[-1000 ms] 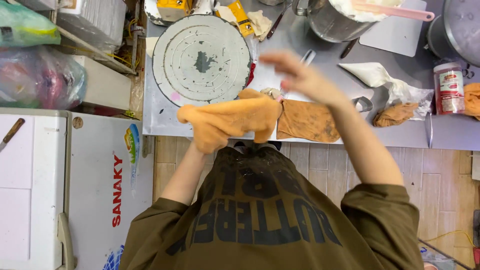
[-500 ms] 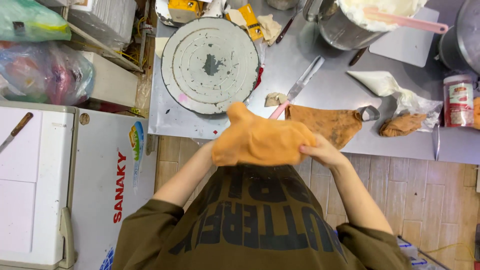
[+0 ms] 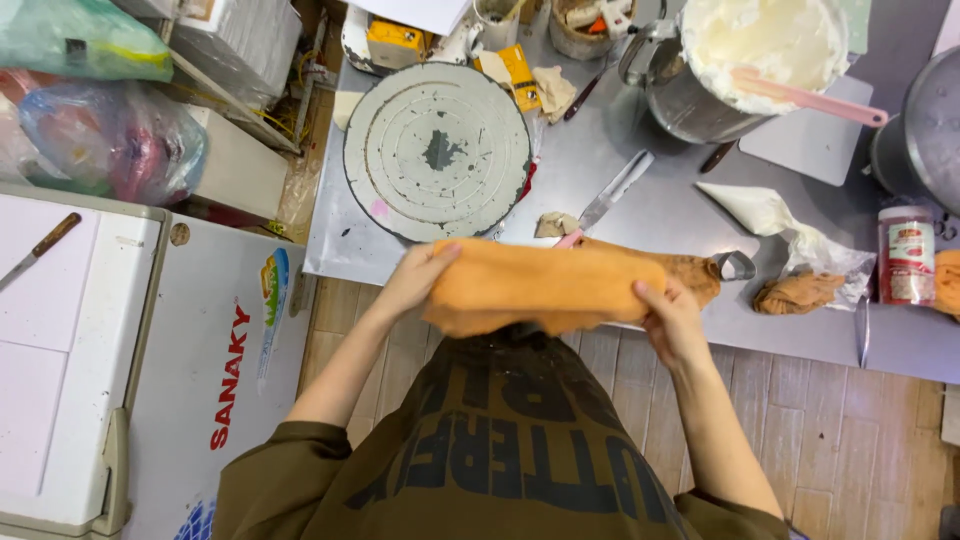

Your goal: The person wipes down several square cloths, a metal palette knife, and a cake scraper with an orange cloth. They then move a piping bag into a freezer, retrieve some plastic wrap and other items from a shelf, and finally place a plastic container into a large green plastic bag.

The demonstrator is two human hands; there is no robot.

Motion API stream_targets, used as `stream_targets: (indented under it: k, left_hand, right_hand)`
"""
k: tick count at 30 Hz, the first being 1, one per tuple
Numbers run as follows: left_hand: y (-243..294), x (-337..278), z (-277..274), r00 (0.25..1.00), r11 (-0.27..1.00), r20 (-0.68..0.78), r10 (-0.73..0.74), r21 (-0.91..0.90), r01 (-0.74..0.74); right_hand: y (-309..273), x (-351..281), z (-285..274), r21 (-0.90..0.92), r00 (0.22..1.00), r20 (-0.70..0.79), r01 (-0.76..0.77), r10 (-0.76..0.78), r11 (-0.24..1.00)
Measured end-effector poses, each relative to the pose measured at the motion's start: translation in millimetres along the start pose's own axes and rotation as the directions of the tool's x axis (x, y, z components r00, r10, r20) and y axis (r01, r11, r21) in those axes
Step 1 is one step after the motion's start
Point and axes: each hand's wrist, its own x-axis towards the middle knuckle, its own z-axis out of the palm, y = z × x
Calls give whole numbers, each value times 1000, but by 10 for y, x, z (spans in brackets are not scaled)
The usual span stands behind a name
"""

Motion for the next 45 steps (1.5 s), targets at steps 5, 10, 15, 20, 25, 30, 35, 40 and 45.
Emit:
stream_targets:
  k: [5,10,15,20,25,30,35,40,45]
  left_hand:
    - [764,178,72,901,937,-259,346,43,-348]
    - [1609,231,157,875,871,-280,395,-188,-454]
    - [1987,168,163,726,770,-311,614,441,-461]
    - [2009,159,174,490,355,-169,855,880,-315]
    - [2035,254,-32,794,654,-104,599,635,-411]
    - [2070,325,-103,920,876,18,391,299,-378]
    - [1918,280,9,933,653,-11,359,717,-243]
    - [1671,322,86,812,431,133,568,793,-431]
    - [1763,507,-92,870,638,244,428,600,-482]
  right_hand:
    - [-574,368,324,12,947,-182,271,-265,962]
    - [-1417,275,747,-131,906,8,420,-422,898]
    - [-1918,77,1043,-576,694,215,658,-687,484]
    - [-1975,-59,1254,-825,538,233,551,-810,129]
    - [-1987,0,1155,-860,544,237,503,-805,87]
    - [-2064,83,904,-647,805,65,484,-589,589]
    - [-2022,-156,619,-656,877,151,434,-456,617]
    - [-1883,-381,662,-876,780,270,443,-564,193]
    - [-2027,-552,438,-935,920,62,189,-386,300]
